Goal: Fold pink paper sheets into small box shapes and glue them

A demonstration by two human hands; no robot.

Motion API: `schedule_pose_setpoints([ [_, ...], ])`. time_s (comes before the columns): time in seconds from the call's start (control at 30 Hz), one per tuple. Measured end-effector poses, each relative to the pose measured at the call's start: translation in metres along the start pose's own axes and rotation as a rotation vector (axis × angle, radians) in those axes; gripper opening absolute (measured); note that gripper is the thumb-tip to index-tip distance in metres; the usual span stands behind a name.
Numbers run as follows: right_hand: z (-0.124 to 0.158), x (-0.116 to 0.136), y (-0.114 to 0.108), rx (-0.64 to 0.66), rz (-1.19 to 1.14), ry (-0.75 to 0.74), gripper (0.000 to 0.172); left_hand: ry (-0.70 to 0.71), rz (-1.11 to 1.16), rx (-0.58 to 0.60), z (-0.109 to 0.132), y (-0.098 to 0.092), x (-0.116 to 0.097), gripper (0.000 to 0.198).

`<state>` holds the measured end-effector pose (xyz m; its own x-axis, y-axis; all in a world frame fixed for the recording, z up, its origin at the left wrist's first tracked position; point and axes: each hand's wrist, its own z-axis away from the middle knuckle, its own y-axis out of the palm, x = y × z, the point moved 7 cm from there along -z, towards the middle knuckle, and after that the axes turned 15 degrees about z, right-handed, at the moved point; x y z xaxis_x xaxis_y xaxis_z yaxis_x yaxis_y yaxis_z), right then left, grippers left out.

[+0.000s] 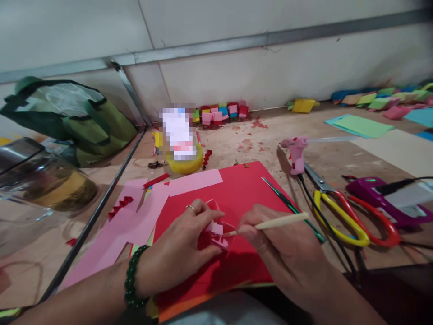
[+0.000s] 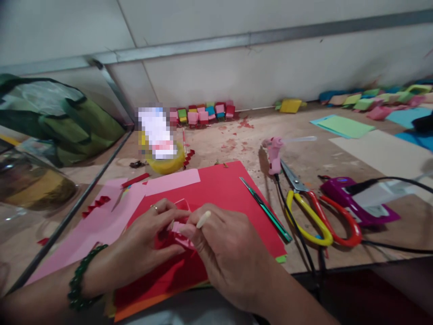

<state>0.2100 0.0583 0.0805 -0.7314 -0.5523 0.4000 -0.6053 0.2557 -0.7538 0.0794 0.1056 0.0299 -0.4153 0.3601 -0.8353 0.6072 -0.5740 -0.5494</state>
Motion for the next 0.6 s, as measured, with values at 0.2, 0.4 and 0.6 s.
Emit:
schedule_pose_setpoints([
  [0.2, 0.003, 0.003, -0.004, -0.028, 0.006, -0.019, 0.018, 0.032, 0.008, -0.020, 0.001, 0.002, -0.002, 0.026],
  [0.4, 0.002, 0.012, -0.001, 0.005, 0.064, -0.068, 0.018, 0.057, 0.011, -0.021, 0.001, 0.002, -0.003, 0.017],
  [0.6, 0.005, 0.010, -0.003, -0.064, 0.076, -0.077, 0.016, 0.063, -0.008, -0.025, 0.002, 0.002, -0.002, 0.019],
])
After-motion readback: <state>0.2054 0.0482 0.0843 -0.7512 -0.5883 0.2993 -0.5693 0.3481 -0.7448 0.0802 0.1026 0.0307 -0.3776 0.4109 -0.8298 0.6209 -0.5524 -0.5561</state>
